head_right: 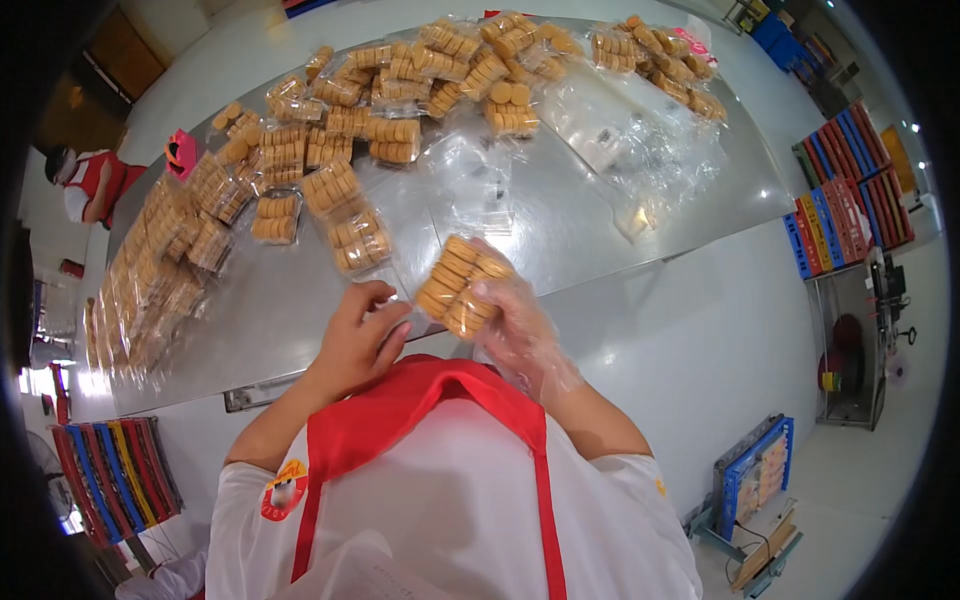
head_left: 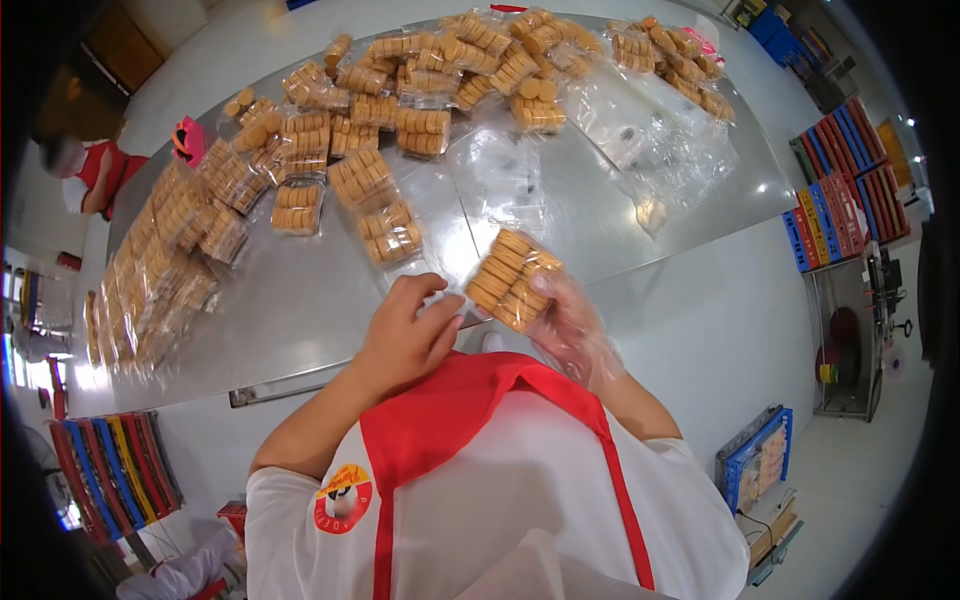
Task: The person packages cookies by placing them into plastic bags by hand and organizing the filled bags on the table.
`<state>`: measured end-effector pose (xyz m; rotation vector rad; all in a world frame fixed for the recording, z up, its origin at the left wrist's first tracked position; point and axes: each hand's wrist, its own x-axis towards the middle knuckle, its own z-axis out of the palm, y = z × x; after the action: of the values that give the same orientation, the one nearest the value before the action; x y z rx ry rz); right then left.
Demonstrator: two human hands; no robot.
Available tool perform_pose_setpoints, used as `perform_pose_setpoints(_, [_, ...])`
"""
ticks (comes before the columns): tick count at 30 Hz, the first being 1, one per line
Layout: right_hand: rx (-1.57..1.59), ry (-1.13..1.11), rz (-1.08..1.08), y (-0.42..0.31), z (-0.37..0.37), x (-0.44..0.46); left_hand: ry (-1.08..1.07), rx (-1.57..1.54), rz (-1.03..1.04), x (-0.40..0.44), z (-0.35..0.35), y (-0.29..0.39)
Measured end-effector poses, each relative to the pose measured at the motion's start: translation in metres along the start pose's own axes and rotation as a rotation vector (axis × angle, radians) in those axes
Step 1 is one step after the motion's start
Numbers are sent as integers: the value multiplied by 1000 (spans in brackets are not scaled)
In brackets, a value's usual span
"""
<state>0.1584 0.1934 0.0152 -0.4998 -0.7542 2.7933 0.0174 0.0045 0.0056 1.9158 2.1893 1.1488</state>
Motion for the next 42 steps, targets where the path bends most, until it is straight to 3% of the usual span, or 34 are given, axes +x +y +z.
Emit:
perform_pose_setpoints(3, [-15, 73, 61, 4, -26, -4, -256, 495, 197, 7, -3, -10])
perform_pose_setpoints(6, [39, 124, 258, 16, -32, -11, -235, 734, 279, -2, 3, -37])
perform_pose_setpoints(12, [-219, -25, 496, 51, -41, 27, -361, 937, 111, 6, 7, -40])
perform_pose_setpoints(15, [-127, -112, 543, 54, -16, 39, -535, 908, 142, 23, -5, -32])
perform_pose_setpoints(18, [-120, -90, 372, 57, -12, 51, -645, 873, 170, 41, -18, -20])
perform_pose_setpoints(24, [236, 72, 71, 67, -10, 54, -697, 588, 35, 70, -12, -12])
perform_pose_setpoints(30, [439, 178, 20, 63, -22, 62, -663, 400, -94, 97, -6, 20])
perform_pose_setpoints(33, [364, 185, 16, 58, -29, 65, -683, 322, -178, 105, -4, 23])
perform_pose_setpoints(36, [287, 74, 27, 60, -36, 66, -629, 225, -122, 99, 9, 18])
perform_pose_setpoints(38, [79, 27, -90, 59, -34, 62, -591, 132, -172, 97, 19, 19])
perform_pose_setpoints(42, [-17, 18, -81, 58, -30, 58, -456, 212, 36, 88, 37, 19])
